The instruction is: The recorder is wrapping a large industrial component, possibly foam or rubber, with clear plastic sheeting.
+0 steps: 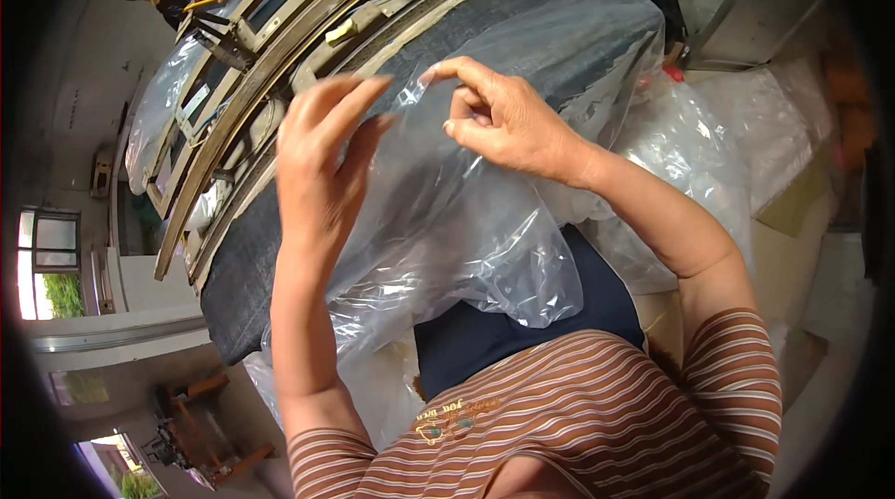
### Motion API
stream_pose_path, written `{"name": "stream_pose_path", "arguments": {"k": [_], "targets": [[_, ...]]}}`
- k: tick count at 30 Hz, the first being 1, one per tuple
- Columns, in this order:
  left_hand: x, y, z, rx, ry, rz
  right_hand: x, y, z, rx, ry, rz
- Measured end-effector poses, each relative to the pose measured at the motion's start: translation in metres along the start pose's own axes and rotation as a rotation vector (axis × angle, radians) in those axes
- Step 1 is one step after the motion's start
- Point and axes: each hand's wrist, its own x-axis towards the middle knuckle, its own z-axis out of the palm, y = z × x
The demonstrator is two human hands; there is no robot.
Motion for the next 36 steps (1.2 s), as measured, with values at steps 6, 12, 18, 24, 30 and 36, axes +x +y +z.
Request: {"name": "stream_pose_path", "arguments": {"k": [6,12,18,24,30,36], "targets": [[0.016,-0.034,0.056,-0.457,-0.009,0.025,-0.001,0.005,-0.026,0.673,-0.276,0.401],[-0.006,-0.026,0.091,-1.233,0.207,-0.393,0.029,0.023,-0.076,-0.739,0.272,-0.561],[-0.047,-0.047,0.057,-1.168,0.683,-0.932,-0.011,-0.004,-0.05,-0.405,-0.437,-0.242],[-0.175,-0.18,-0.025,-0.001,0.599,-0.499,-0.163,0.125,-0.206,-1.521,-0.841,0.313],[-0.377,-0.295,-0.168,0.671,0.397,-0.857,-0.109,0.089,-0.372,-2.15,-0.268,0.436],[-0.406,-0.316,-0.168,0.831,0.267,-1.22,0.065,0.028,-0.342,-1.543,0.843,-0.182]]}}
